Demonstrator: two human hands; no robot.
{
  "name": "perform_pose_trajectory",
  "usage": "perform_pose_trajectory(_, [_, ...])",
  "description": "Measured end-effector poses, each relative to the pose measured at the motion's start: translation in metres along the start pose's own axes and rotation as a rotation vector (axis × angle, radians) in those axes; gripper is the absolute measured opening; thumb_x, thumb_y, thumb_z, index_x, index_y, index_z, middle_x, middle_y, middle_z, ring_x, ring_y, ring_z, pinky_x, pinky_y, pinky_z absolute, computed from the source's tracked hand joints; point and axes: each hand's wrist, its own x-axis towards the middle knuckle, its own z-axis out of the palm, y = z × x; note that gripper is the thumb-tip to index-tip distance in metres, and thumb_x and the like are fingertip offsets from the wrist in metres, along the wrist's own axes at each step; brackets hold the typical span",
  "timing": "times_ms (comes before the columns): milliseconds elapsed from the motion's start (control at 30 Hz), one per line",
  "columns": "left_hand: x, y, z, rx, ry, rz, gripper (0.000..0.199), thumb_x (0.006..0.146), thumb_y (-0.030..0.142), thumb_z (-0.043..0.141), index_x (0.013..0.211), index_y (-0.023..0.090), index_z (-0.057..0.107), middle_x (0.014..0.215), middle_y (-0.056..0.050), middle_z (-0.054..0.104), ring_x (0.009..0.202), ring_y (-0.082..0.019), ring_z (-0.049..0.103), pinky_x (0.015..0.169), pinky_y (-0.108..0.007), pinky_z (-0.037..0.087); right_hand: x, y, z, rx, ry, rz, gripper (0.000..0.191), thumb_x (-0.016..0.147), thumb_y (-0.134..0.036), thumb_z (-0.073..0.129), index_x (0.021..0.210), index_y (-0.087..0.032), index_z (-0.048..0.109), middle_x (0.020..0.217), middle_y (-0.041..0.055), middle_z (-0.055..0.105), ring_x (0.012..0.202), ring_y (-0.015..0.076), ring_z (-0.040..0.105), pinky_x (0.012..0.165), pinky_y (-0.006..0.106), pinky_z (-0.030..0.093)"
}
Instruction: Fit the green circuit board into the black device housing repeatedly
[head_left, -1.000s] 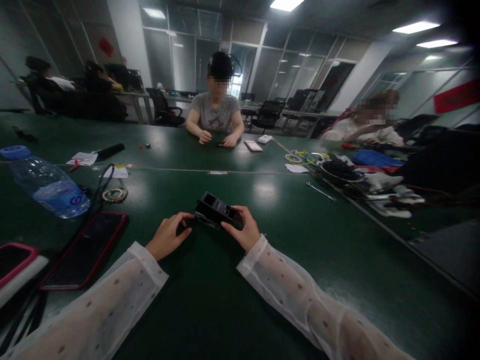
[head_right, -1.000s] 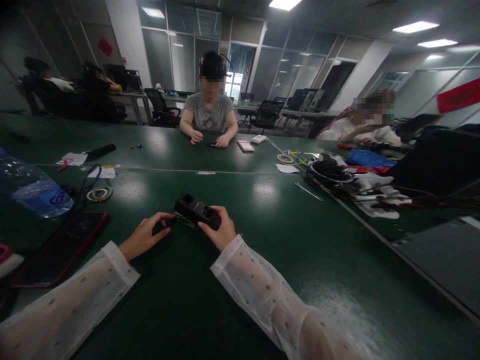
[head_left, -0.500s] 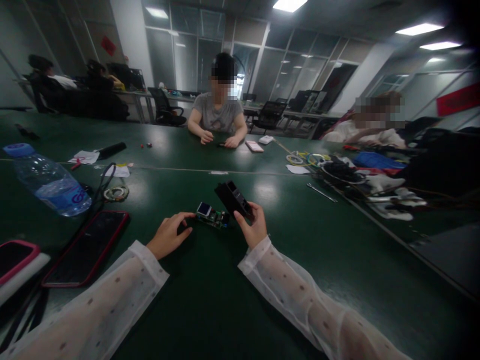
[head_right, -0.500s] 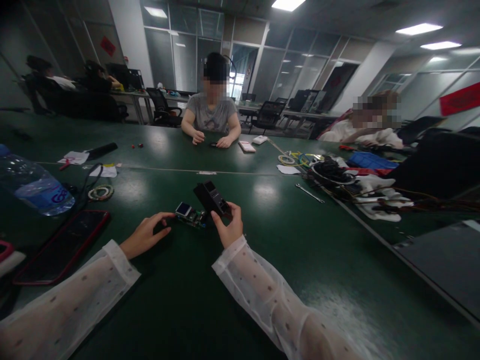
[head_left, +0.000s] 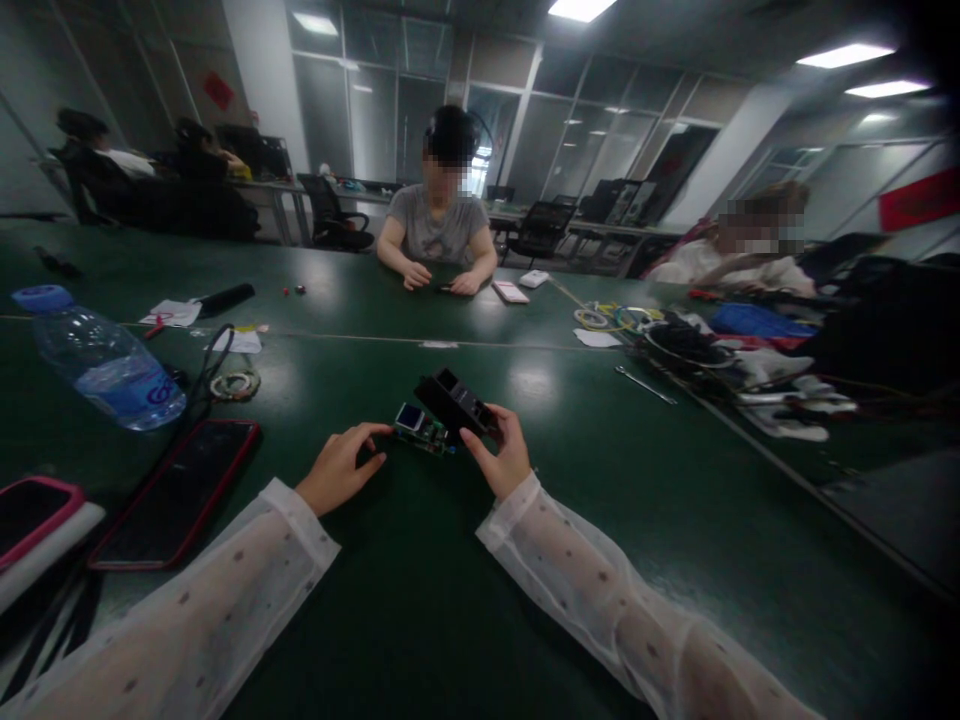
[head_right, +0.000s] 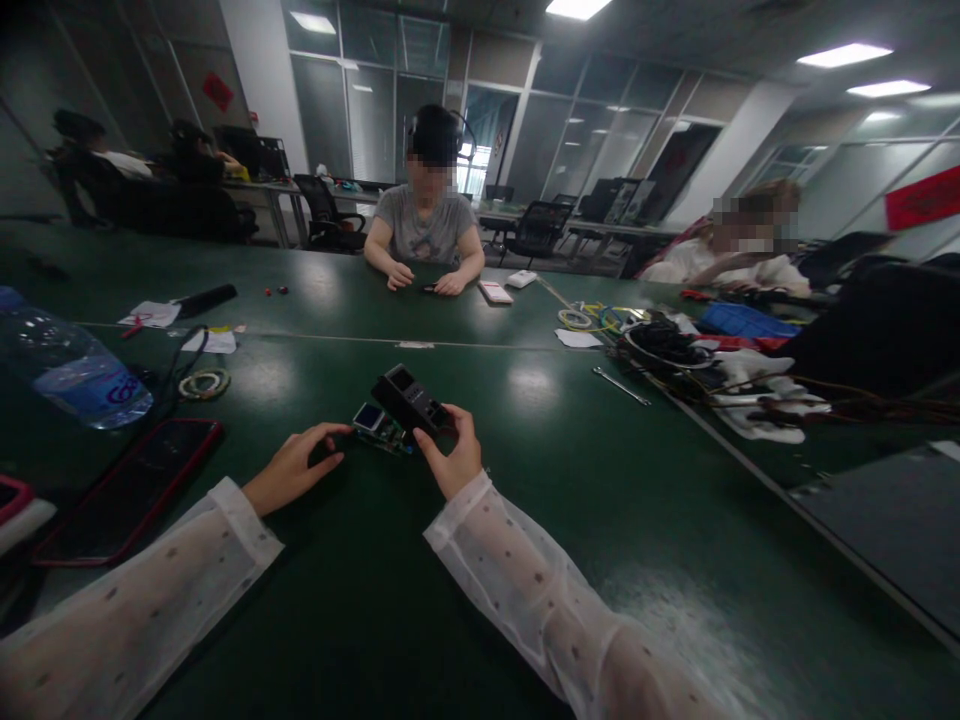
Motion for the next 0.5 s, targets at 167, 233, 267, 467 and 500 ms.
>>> perform_pose_trajectory(167, [0.001, -0.002, 0.001, 0.0, -0.011, 0.004, 0.037, 0.091, 0.029, 0.051, 0.127, 0.026, 0.047, 0.107, -0.004, 0.06, 0.094, -0.023, 0.058, 0.085, -0.043, 0.042, -0.002, -0.007, 0.0, -0.041, -0.081, -0.046, 0.047, 0.077, -0.035, 0.069, 0.116, -0.023, 0.046, 0.11, 0.0084, 0.061, 0.102, 0.0243, 0.062, 0.087, 0.042, 0.053])
perform_pose_trajectory(233, [0.001, -0.002, 0.001, 0.007, -0.007, -0.001, 0.037, 0.091, 0.029, 0.051, 0.127, 0.026, 0.047, 0.106, -0.004, 0.06, 0.094, -0.023, 0.058, 0.084, -0.042, 0.043, -0.003, -0.011, 0.0, -0.056, -0.119, -0.061, 0.047, 0.077, -0.032, 0.069, 0.117, -0.023, 0.046, 0.11, 0.0083, 0.061, 0.1, 0.0239, 0.062, 0.087, 0.042, 0.053])
perform_pose_trajectory(267, [0.001, -0.002, 0.001, 0.01, -0.002, -0.001, 0.037, 0.09, 0.029, 0.051, 0.127, 0.026, 0.048, 0.106, -0.004, 0.06, 0.094, -0.023, 0.058, 0.084, -0.041, 0.043, -0.003, -0.013, 0.0, -0.067, -0.135, -0.067, 0.047, 0.077, -0.031, 0.069, 0.117, -0.023, 0.046, 0.11, 0.0082, 0.061, 0.1, 0.0237, 0.062, 0.087, 0.042, 0.053])
perform_pose_trajectory(467, [0.001, -0.001, 0.002, 0.014, 0.004, 0.01, 0.036, 0.09, 0.029, 0.051, 0.126, 0.025, 0.048, 0.106, -0.004, 0.061, 0.095, -0.023, 0.058, 0.085, -0.042, 0.042, -0.004, -0.019, -0.001, -0.137, -0.205, -0.084, 0.048, 0.076, -0.03, 0.071, 0.117, -0.023, 0.047, 0.108, 0.0078, 0.061, 0.094, 0.0227, 0.062, 0.086, 0.043, 0.052])
perform_pose_trajectory(500, [0.002, -0.001, 0.002, 0.013, 0.004, 0.006, 0.036, 0.09, 0.029, 0.051, 0.126, 0.025, 0.048, 0.106, -0.005, 0.061, 0.096, -0.024, 0.058, 0.085, -0.042, 0.042, -0.004, -0.019, -0.001, -0.145, -0.212, -0.088, 0.048, 0.076, -0.029, 0.071, 0.117, -0.023, 0.048, 0.108, 0.0079, 0.061, 0.094, 0.0228, 0.062, 0.085, 0.043, 0.052])
